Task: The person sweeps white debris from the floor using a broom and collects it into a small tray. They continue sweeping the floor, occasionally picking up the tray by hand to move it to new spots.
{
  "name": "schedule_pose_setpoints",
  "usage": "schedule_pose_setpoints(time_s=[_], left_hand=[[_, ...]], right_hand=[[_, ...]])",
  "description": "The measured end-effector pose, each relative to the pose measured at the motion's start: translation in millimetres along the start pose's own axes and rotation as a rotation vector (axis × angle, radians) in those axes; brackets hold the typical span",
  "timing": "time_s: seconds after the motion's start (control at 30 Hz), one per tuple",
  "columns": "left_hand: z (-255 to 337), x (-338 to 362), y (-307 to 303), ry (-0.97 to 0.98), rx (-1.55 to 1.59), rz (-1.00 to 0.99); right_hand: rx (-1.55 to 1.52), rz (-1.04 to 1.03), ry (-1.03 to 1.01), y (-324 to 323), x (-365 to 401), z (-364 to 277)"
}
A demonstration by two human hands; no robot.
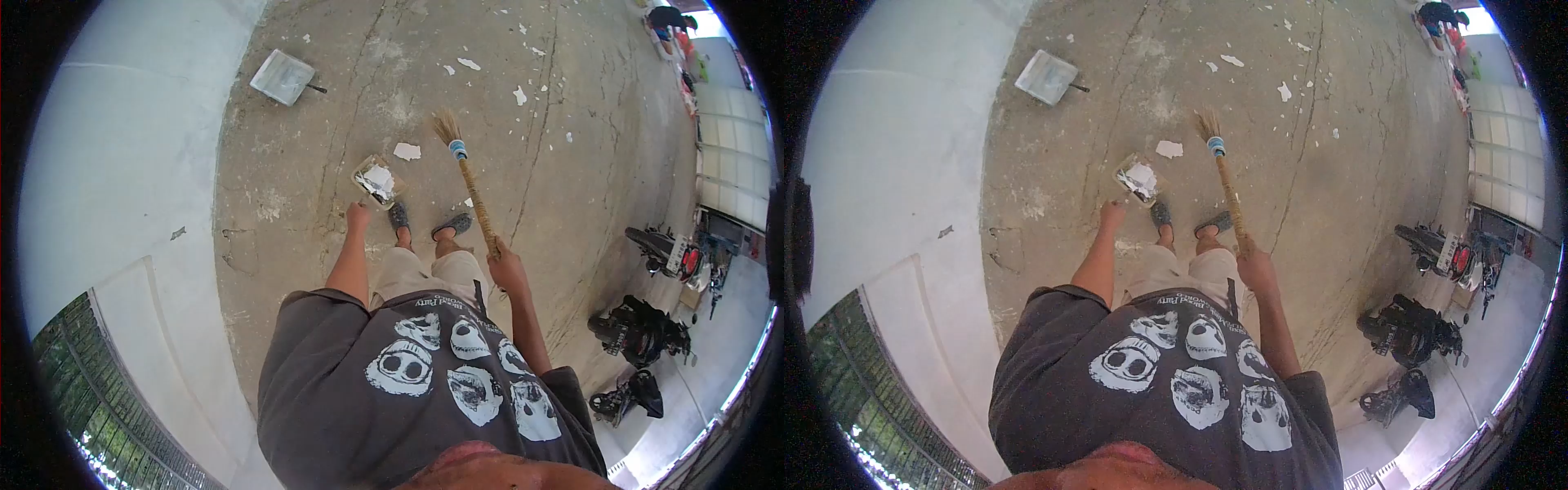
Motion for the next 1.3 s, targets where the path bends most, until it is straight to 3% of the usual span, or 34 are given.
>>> schedule_pose_setpoints(time_s=[0.1,0.23,0.33,0.4,0.5,0.57,0.63,0.7,0.77,0.8,0.87,0.9,1.03,1.1,1.17,1.27,1.3], left_hand=[[28.3,8.4,13.9,0.035,-0.057,0.054],[33.6,11.2,-3.6,-0.044,-0.017,0.069],[18.9,-2.7,4.6,-0.062,0.031,0.093],[11.5,-27.1,14.3,-0.064,0.052,0.110],[-13.0,-53.6,23.3,-0.050,0.052,0.061],[-23.1,-67.1,31.4,0.086,-0.176,0.051],[-21.9,-60.1,22.0,-0.016,-0.105,0.012],[-32.1,-58.4,22.9,-0.122,-0.026,-0.023],[-47.7,-72.5,35.7,0.169,-0.238,0.071],[-41.0,-64.0,29.1,0.166,-0.237,0.075],[-26.9,-37.3,7.1,-0.143,0.012,0.103],[-34.5,-47.6,12.7,-0.146,0.012,0.104],[-57.1,-76.7,32.8,-0.017,-0.179,0.019],[-57.7,-80.0,36.1,0.011,-0.191,-0.015],[-61.3,-87.1,42.2,0.175,-0.170,0.043],[-26.0,-45.5,17.7,0.010,0.087,-0.014],[-36.9,-62.6,28.9,0.012,0.090,-0.017]], right_hand=[[0.162,-0.078,0.012,-2.6,-1.6,-2.7],[0.098,-0.132,-0.133,-2.3,24.0,-17.9],[-0.071,-0.315,0.006,-32.1,55.4,-28.7],[-0.337,-0.413,0.236,-47.7,71.1,-14.5],[-0.432,-0.348,0.291,-69.4,91.9,7.8],[-0.409,-0.313,0.307,-90.4,96.1,1.7],[-0.385,-0.274,0.324,-96.7,94.5,-1.2],[-0.302,-0.198,0.267,-96.6,84.1,-4.7],[-0.240,-0.177,0.252,-91.4,70.7,-15.6],[-0.181,-0.153,0.238,-87.1,65.3,-21.0],[-0.158,-0.129,0.173,-67.0,56.6,-20.7],[-0.135,-0.101,0.110,-56.0,51.5,-19.1],[0.004,-0.286,0.158,-24.6,41.2,-44.2],[-0.010,-0.327,0.063,-8.5,40.4,-35.3],[0.024,-0.429,-0.022,-9.1,45.1,-53.3],[0.029,-0.530,-0.038,-18.1,48.7,-57.0],[0.029,-0.561,-0.041,-18.9,50.8,-53.9]])
Point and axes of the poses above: each hand's wrist, its own x-axis away from the middle knuckle, its own y-axis out of the palm, z = x × y, the point moved 4 cm from there along -x, towards the middle knuckle, and after that the axes turned 10 degrees about -y, right-handed, at the moved point
